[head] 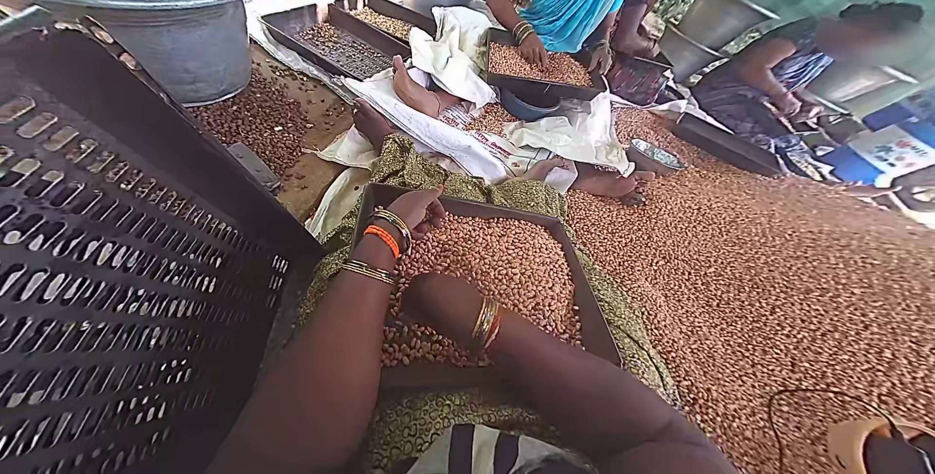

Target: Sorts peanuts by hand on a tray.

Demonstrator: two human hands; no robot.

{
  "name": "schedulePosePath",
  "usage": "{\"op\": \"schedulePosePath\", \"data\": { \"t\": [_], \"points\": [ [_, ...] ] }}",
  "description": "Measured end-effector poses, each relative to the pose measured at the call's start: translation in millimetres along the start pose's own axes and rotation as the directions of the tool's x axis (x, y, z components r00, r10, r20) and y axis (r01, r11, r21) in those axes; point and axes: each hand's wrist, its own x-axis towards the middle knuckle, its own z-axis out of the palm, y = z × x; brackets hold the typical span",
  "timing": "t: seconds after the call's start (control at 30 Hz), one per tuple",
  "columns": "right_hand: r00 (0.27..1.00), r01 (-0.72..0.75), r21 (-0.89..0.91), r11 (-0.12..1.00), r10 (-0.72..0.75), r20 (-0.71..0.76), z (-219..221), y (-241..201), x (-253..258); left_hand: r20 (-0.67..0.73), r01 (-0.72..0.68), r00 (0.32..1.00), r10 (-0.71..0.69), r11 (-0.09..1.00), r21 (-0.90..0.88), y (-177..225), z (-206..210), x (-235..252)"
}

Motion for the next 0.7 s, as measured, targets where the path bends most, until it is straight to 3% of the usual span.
{"op": "schedulePosePath", "data": {
  "t": [0.2,0.3,0.37,0.43,0.53,0.57,0.6,0.7],
  "points": [
    [0.993,-0.111,0.077,0.991,0.113,-0.026,-1,13,-3,-0.010,-0.015,1.000,0.016,1.000,0.016,4,3,-5],
    [0.956,-0.104,0.123,0.987,0.133,-0.260,-30,21,-14,0.002,-0.007,1.000,0.007,0.998,0.062,5,3,-9],
    [0.857,-0.065,0.133,0.989,0.124,-0.501,-50,19,-21,0.013,0.023,1.000,-0.024,0.998,0.060,7,6,-14],
    [0.707,0.016,0.102,0.995,0.061,-0.704,-63,20,-21,0.038,0.048,0.998,-0.047,0.999,-0.005,11,10,-21],
    [0.547,0.038,0.140,0.989,0.097,-0.832,-65,28,-14,0.144,0.019,0.990,0.010,0.979,-0.201,10,7,-21],
    [0.539,0.035,0.181,0.983,0.134,-0.832,-60,31,-11,0.140,-0.013,0.989,0.053,0.963,-0.269,9,3,-19],
    [0.577,0.031,0.226,0.974,0.167,-0.799,-53,33,-8,0.104,-0.059,0.990,0.099,0.939,-0.340,7,-1,-16],
    [0.874,0.036,0.238,0.971,0.085,-0.479,-31,31,0,-0.041,-0.200,0.977,0.207,0.842,-0.501,1,-9,-6]
  ]
}}
